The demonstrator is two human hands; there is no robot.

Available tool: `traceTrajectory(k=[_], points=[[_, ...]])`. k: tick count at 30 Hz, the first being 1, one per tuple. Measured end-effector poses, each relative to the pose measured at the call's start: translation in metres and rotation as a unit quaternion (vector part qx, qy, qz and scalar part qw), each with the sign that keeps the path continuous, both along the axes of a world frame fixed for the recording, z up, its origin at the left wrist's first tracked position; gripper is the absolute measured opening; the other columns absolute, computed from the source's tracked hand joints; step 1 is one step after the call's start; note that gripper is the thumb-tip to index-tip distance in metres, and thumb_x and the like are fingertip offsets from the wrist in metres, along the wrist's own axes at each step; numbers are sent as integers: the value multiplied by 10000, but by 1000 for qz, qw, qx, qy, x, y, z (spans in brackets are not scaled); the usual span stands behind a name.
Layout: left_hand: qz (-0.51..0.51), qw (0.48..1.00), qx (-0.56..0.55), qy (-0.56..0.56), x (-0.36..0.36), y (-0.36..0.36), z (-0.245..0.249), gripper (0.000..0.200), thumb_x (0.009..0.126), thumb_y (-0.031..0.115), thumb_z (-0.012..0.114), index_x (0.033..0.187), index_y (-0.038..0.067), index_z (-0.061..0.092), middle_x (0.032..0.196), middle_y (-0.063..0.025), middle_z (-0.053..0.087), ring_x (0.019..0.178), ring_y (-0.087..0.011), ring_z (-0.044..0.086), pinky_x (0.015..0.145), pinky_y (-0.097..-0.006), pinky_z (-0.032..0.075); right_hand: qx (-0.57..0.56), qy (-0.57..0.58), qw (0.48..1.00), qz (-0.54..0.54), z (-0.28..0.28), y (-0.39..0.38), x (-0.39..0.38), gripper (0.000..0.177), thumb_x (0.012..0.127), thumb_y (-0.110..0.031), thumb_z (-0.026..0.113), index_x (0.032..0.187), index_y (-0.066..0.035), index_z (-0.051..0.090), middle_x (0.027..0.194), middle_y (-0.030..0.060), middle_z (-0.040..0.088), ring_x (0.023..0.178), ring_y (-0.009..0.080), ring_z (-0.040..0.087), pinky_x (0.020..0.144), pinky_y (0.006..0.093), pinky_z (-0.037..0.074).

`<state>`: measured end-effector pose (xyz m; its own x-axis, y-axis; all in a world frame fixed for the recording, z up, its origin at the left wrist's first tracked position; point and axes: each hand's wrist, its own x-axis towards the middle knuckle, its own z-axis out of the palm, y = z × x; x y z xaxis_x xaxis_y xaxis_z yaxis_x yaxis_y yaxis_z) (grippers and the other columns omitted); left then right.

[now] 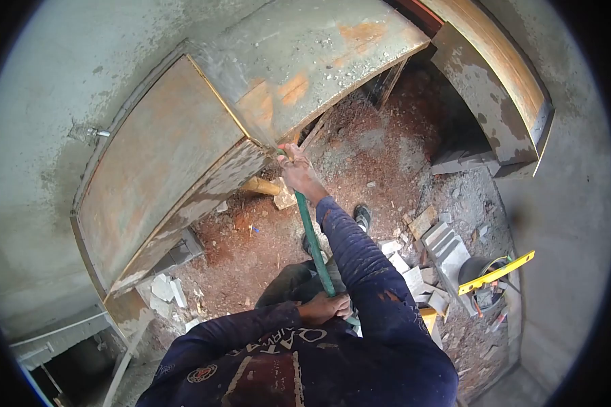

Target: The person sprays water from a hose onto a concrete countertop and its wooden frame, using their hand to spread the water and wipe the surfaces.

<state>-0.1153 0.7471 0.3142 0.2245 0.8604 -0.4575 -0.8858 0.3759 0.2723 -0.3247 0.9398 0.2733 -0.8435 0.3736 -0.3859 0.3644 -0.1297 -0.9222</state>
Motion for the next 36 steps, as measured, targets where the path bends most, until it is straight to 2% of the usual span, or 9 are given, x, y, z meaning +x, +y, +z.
traceTrajectory(k=[4, 6, 9, 17, 19, 21, 25, 27, 36], points=[[20, 996, 51, -75, 35, -22, -78, 323, 1007, 361, 406, 789, 131, 468, 680, 19, 429, 642, -132, 436, 704, -318, 391, -37, 20, 999, -6, -39, -11, -9, 215, 992, -197, 512, 1183, -99, 529, 954, 38, 520, 741, 143, 542, 650, 330, 489], [116, 935, 221, -253, 59, -28, -125, 367, 962, 467, 431, 808, 140, 496, 691, 17, 470, 660, -139, 469, 726, -330, 397, -28, 22, 999, 0, -43, -13, -12, 222, 993, -210, 513, 1185, -101, 532, 966, 45, 525, 750, 154, 544, 653, 334, 494], [124, 926, 229, -272, 59, -25, -132, 378, 936, 498, 460, 799, 147, 499, 691, 18, 486, 671, -143, 483, 741, -338, 399, -50, -6, 998, 26, -20, -10, -16, 259, 993, -245, 515, 1208, -101, 535, 1069, 79, 543, 863, 195, 567, 731, 350, 501], [142, 977, 29, -160, 50, -8, -103, 291, 1017, 311, 418, 795, 128, 464, 673, 20, 422, 606, -145, 459, 631, -336, 395, 8, 65, 998, 25, -49, -5, -37, 393, 983, -316, 521, 1300, -84, 510, 1358, 156, 509, 1272, 281, 476, 1039, 392, 383], [138, 982, 3, -132, 46, 2, -99, 290, 1017, 301, 424, 787, 129, 458, 671, 19, 420, 606, -146, 461, 627, -335, 395, 41, 62, 997, 32, -46, -1, -38, 381, 982, -312, 519, 1298, -100, 510, 1260, 144, 557, 1094, 263, 578, 932, 393, 463], [219, 919, 183, -273, 45, 11, -98, 266, 1017, 219, 454, 768, 130, 432, 667, 24, 401, 597, -133, 440, 619, -320, 393, -3, 35, 999, 41, -16, 7, -33, 371, 982, -311, 516, 1295, -111, 511, 1214, 133, 566, 967, 244, 595, 843, 387, 487], [181, 963, 87, -181, 37, 5, -89, 290, 982, 367, 464, 770, 174, 504, 656, 46, 470, 643, -141, 517, 728, -351, 402, 12, 117, 993, -9, -35, 3, -39, 341, 981, -286, 517, 1288, -139, 502, 947, 95, 584, 614, 172, 542, 574, 358, 487], [140, 985, -69, -75, 14, 20, -41, 268, 1001, 138, 461, 740, 124, 400, 665, 23, 382, 593, -123, 418, 617, -312, 395, -49, 74, 996, 15, -8, 10, -32, 337, 981, -276, 521, 1287, -138, 496, 863, 79, 565, 591, 159, 535, 547, 348, 474], [172, 976, -20, -130, 17, 21, -52, 274, 1000, 133, 464, 736, 124, 394, 659, 25, 369, 588, -118, 405, 608, -313, 388, -97, 46, 994, 27, 2, 7, -34, 317, 982, -251, 522, 1279, -146, 486, 666, 29, 481, 506, 131, 496, 472, 326, 434]])
